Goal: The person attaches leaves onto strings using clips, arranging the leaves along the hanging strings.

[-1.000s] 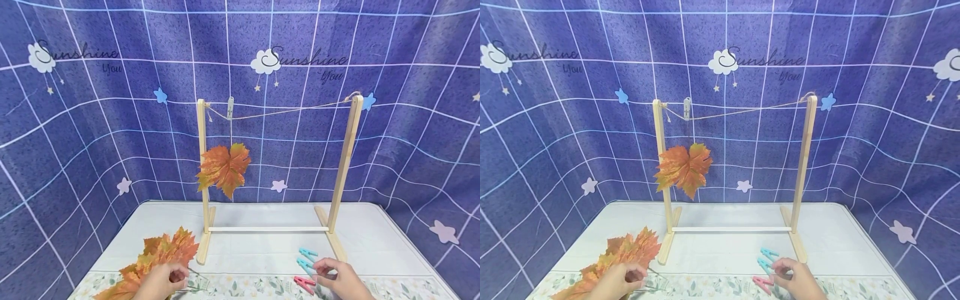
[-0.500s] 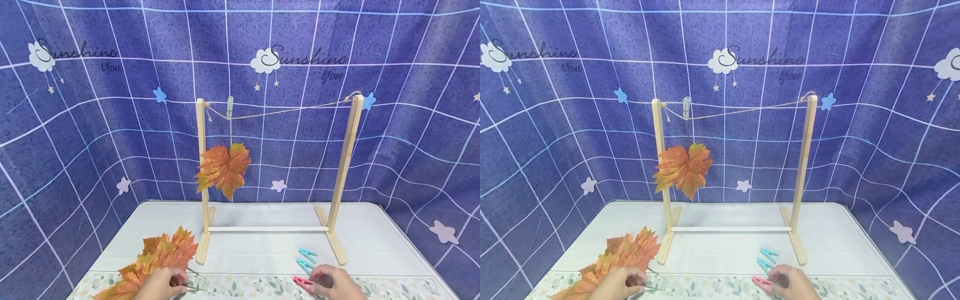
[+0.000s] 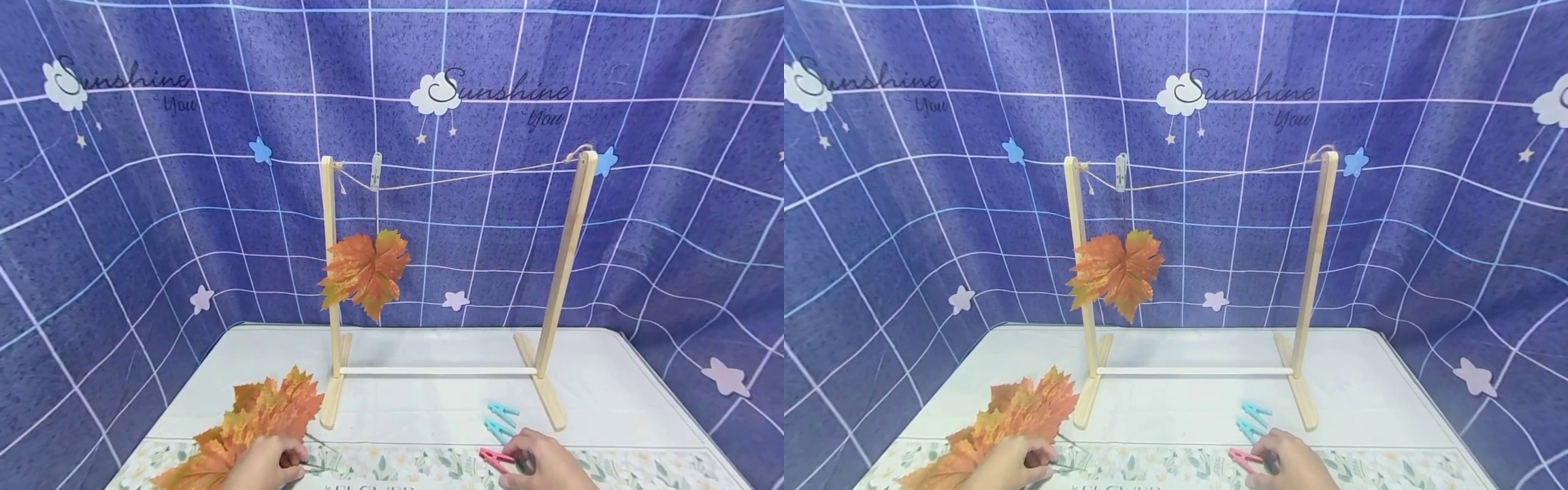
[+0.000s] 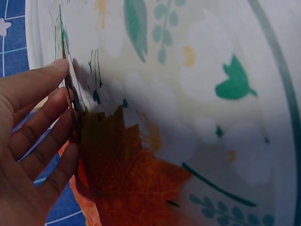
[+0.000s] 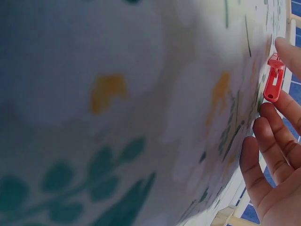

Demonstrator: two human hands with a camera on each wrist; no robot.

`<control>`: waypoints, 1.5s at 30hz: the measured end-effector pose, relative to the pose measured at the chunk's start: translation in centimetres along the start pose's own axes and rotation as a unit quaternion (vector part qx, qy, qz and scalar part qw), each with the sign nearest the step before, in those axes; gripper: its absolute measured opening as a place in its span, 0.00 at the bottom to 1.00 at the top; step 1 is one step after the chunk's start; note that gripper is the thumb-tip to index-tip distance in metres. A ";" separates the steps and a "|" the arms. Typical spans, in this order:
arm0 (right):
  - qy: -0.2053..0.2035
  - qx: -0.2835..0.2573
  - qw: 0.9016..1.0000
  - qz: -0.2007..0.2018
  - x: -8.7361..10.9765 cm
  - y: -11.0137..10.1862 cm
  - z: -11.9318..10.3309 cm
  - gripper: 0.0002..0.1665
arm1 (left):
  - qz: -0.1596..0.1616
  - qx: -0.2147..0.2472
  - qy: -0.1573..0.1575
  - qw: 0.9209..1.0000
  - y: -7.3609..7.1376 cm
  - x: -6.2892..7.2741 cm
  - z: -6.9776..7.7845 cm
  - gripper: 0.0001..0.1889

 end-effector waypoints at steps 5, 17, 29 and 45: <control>0.001 0.007 1.000 0.001 0.0 0.0 -0.1 0.15 | 0.008 -0.026 0.003 1.000 0.1 0.1 0.0 0.07; 0.002 0.017 1.000 0.004 -0.1 0.1 -0.1 0.15 | -0.018 -0.049 0.012 0.999 0.2 0.2 0.9 0.07; 0.013 -0.011 1.000 -0.003 0.1 0.0 0.0 0.12 | -0.013 -0.072 0.013 0.997 0.2 -0.2 1.4 0.08; 0.042 -0.053 0.998 0.008 0.3 0.2 0.1 0.11 | 0.017 -0.075 0.068 0.995 -0.6 -0.3 1.8 0.07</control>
Point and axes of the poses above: each hand's wrist, its own x-axis away from the middle knuckle, its own y-axis out of the palm, z = x × y, the point moved 1 cm from there along -x, towards the middle knuckle, and after that the axes turned 12 degrees about -y, right-handed, at the moved point
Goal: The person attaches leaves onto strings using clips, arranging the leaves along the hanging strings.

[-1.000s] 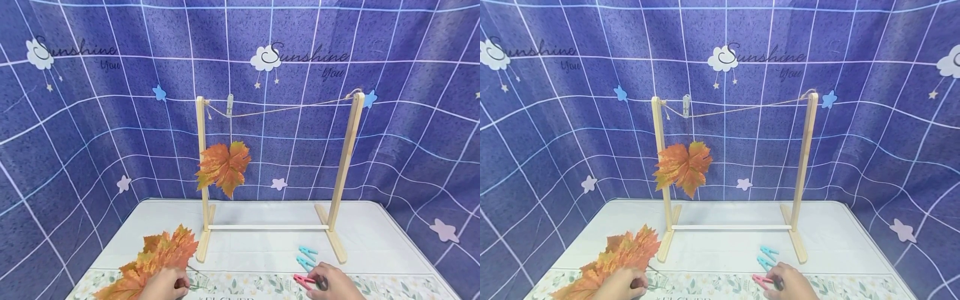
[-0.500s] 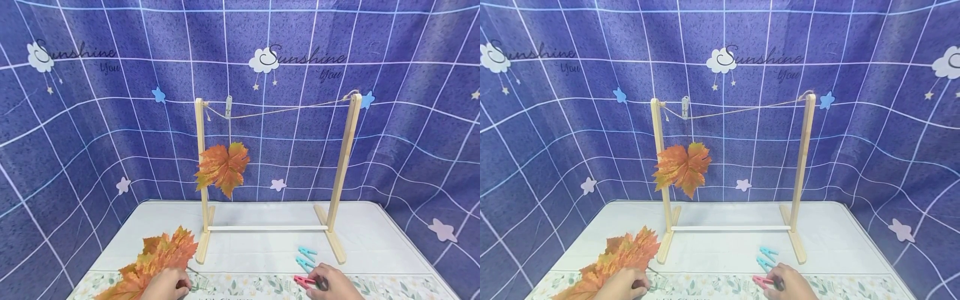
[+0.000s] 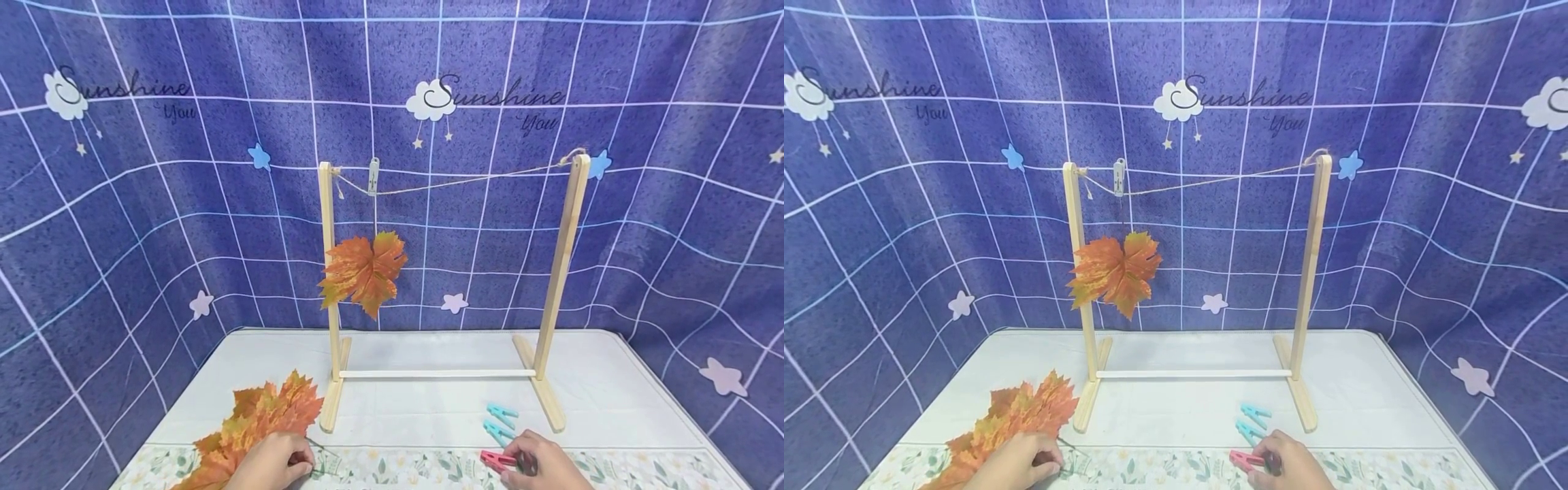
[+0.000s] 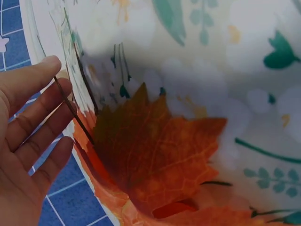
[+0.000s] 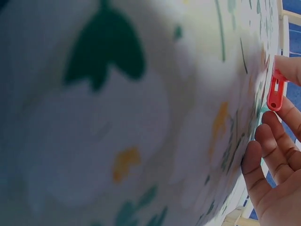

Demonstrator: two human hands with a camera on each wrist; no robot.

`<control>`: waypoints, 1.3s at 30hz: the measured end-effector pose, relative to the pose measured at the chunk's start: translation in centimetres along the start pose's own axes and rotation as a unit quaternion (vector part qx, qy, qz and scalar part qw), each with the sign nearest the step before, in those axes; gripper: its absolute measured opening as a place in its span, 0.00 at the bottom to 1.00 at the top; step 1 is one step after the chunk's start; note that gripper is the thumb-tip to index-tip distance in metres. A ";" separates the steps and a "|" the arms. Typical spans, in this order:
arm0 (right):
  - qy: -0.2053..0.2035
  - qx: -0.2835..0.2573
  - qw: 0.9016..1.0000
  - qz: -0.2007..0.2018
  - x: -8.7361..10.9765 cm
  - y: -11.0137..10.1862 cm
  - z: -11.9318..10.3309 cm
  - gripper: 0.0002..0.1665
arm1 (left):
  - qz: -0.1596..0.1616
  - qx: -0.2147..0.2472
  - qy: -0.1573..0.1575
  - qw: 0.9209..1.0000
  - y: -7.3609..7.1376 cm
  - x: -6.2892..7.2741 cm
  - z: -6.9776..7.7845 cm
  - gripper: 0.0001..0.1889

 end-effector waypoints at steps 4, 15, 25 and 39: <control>-0.015 -0.003 1.000 0.008 -0.1 0.2 0.1 0.10 | -0.014 0.003 -0.006 1.000 -0.4 0.0 0.3 0.07; -0.026 -0.024 0.999 -0.002 -0.9 -0.5 -0.7 0.11 | 0.007 -0.014 0.022 1.000 -0.9 0.0 0.5 0.06; -0.051 -0.089 0.994 -0.022 -1.5 -0.9 -0.9 0.08 | 0.035 -0.007 0.041 0.999 -1.3 -0.2 0.9 0.05; -0.105 -0.005 0.993 0.053 -2.9 -2.0 -2.2 0.10 | 0.066 -0.020 0.030 0.997 -2.4 -0.7 2.2 0.07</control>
Point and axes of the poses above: each hand's wrist, its own x-axis away from the middle knuckle, its own y-axis out of the palm, z = x × y, the point moved 1 cm from there along -x, towards the middle knuckle, and after that the axes turned 12 degrees about -y, right-handed, at the moved point
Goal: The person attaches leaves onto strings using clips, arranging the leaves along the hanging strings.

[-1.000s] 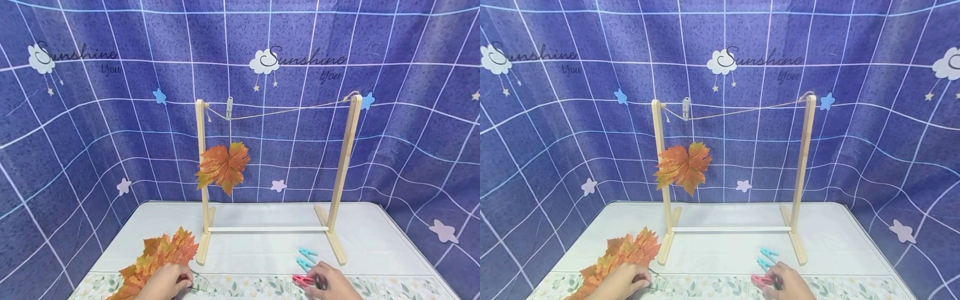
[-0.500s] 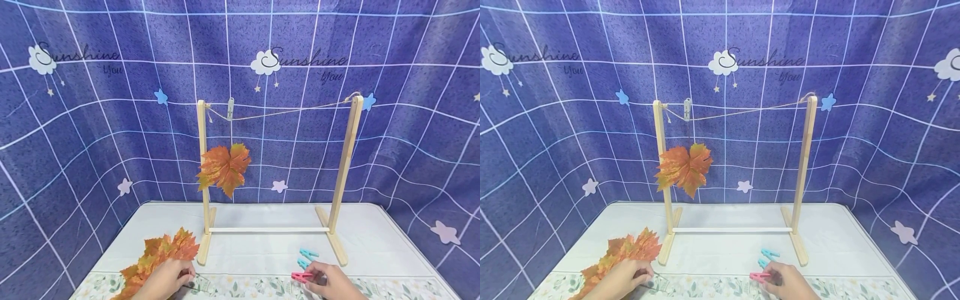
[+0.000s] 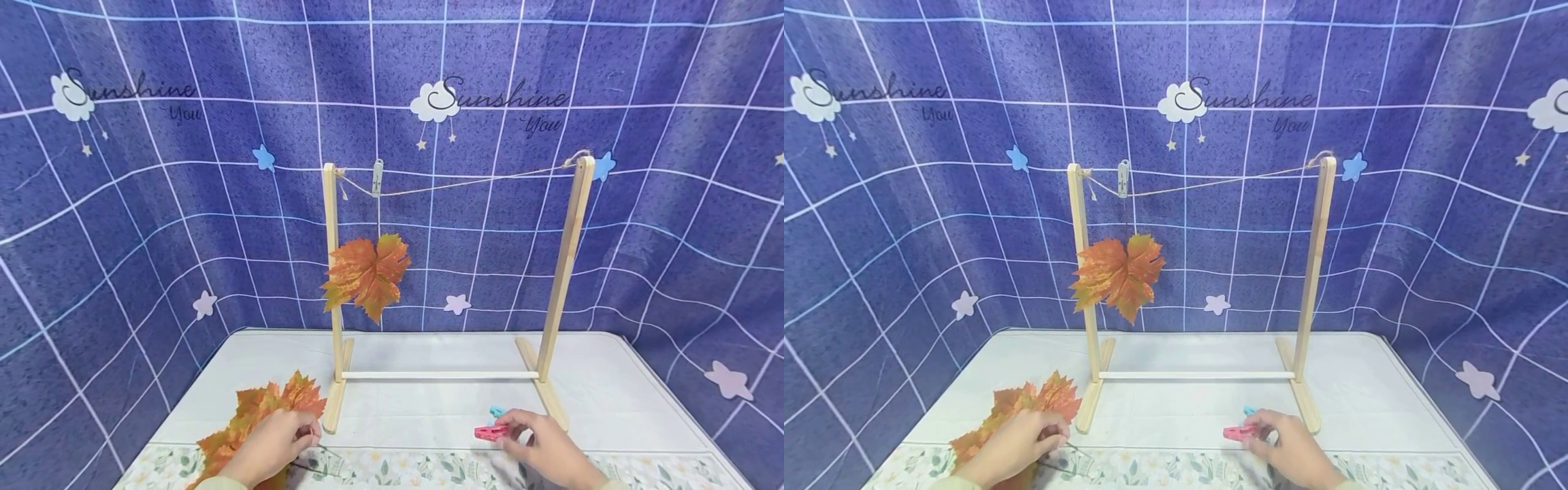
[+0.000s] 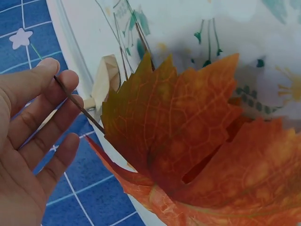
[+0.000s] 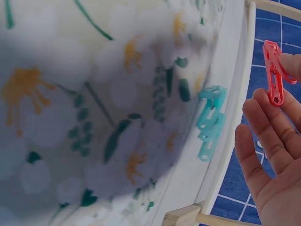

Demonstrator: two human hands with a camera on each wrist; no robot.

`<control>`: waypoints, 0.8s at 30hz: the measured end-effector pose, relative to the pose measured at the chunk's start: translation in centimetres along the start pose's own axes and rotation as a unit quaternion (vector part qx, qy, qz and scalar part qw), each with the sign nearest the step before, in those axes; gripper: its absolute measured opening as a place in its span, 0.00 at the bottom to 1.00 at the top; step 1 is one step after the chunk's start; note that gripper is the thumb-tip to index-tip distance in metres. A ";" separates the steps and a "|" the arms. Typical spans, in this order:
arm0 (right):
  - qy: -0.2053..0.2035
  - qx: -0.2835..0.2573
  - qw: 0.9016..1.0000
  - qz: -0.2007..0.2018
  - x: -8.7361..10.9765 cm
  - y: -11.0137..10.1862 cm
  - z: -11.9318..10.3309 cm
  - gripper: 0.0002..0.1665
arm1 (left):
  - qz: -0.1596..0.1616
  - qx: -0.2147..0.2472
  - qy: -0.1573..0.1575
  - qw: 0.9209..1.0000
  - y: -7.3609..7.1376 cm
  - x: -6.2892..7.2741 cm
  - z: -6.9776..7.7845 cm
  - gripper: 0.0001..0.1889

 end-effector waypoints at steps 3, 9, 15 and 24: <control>-0.003 0.011 1.000 0.017 -0.5 -0.2 -0.2 0.11 | 0.010 -0.008 0.004 1.000 -0.1 -0.1 0.4 0.07; 0.024 0.009 0.999 0.038 -1.4 -0.9 -0.7 0.10 | 0.036 -0.035 -0.002 0.999 -0.6 -0.3 1.1 0.07; 0.035 0.008 0.998 0.048 -2.3 -1.6 -1.1 0.11 | 0.069 -0.067 -0.050 0.994 -1.7 -0.6 2.1 0.07; 0.010 0.027 0.995 0.100 -3.1 -2.0 -1.2 0.14 | 0.111 -0.090 -0.022 0.990 -3.1 -1.1 3.6 0.09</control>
Point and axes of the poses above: each hand's wrist, its own x-axis away from the middle knuckle, its own y-axis out of the palm, z = x × y, the point moved 1 cm from there along -x, towards the middle knuckle, and after that the axes turned 12 degrees about -y, right-handed, at the moved point
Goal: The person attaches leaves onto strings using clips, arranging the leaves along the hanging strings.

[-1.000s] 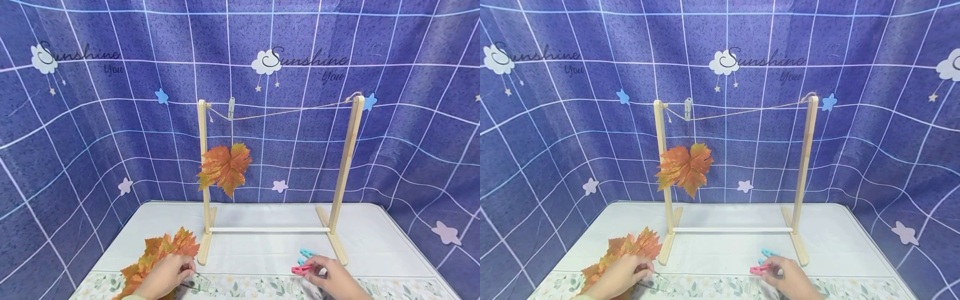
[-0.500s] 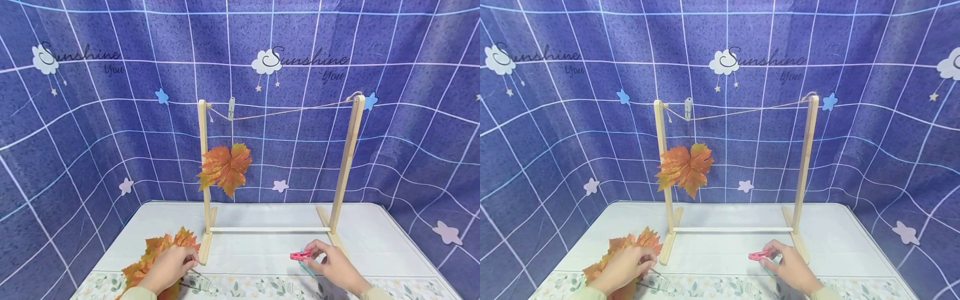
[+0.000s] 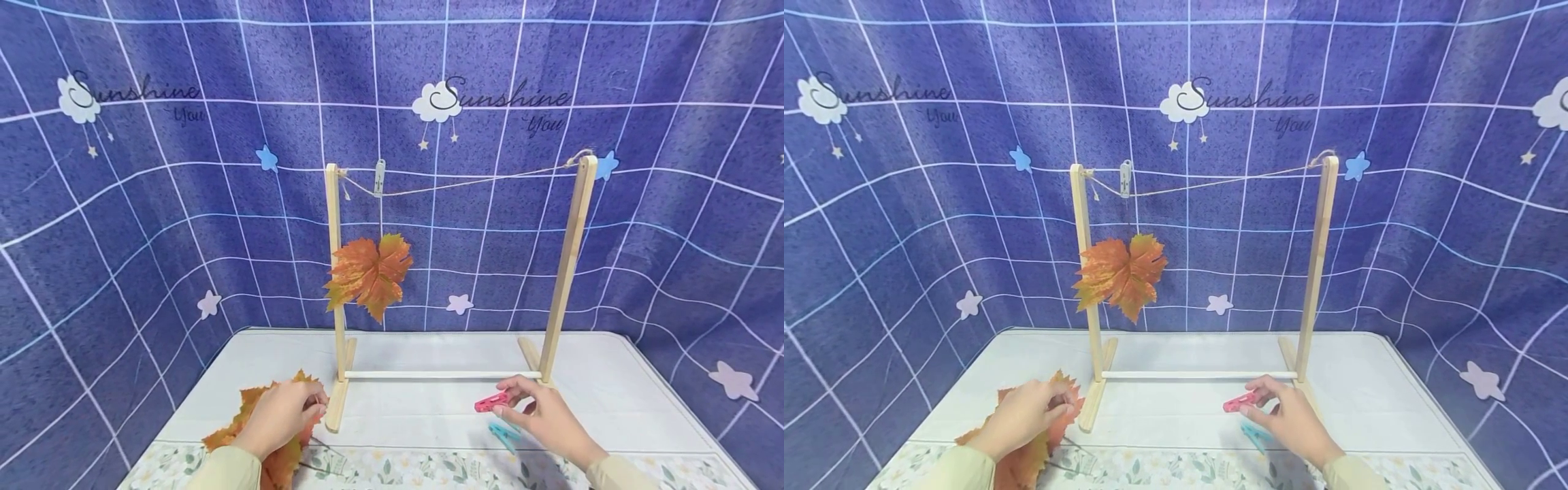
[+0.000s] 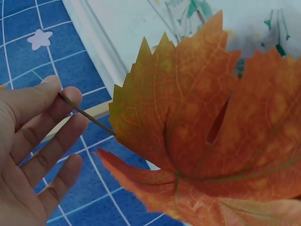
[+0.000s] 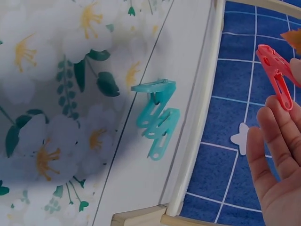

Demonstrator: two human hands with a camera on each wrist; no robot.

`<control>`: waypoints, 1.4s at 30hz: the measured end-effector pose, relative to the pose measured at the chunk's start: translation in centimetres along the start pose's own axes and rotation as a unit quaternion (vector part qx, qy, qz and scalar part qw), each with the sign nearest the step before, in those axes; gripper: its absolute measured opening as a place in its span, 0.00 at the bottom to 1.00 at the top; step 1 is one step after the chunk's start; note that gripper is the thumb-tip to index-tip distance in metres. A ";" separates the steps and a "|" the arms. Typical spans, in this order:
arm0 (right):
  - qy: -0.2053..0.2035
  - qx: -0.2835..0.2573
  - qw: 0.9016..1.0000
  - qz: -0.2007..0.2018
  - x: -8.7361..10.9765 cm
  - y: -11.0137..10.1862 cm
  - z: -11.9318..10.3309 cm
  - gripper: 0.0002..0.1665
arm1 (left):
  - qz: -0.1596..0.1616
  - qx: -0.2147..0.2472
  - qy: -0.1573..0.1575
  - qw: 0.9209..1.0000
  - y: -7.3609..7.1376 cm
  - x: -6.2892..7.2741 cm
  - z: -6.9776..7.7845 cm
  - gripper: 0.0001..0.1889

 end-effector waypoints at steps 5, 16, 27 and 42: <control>0.015 -0.002 1.000 0.003 -0.5 -0.2 -0.4 0.14 | -0.003 0.007 0.012 1.000 -0.8 -0.8 0.4 0.10; 0.050 0.014 0.998 0.027 -1.9 -1.3 -1.3 0.13 | 0.004 0.026 0.012 1.000 -2.9 -1.8 1.8 0.08; 0.029 0.023 0.999 0.026 -4.2 -2.9 -2.2 0.15 | 0.016 0.046 0.006 0.999 -4.6 -2.7 3.7 0.06; 0.012 0.017 1.000 0.019 -7.2 -4.4 -3.7 0.23 | 0.040 0.111 -0.032 0.993 -5.7 -4.4 6.1 0.03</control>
Point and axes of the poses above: each hand's wrist, its own x-axis away from the middle knuckle, its own y-axis out of the palm, z = x × y, the point moved 1 cm from there along -x, towards the middle knuckle, and after that the axes turned 12 degrees about -y, right-handed, at the moved point
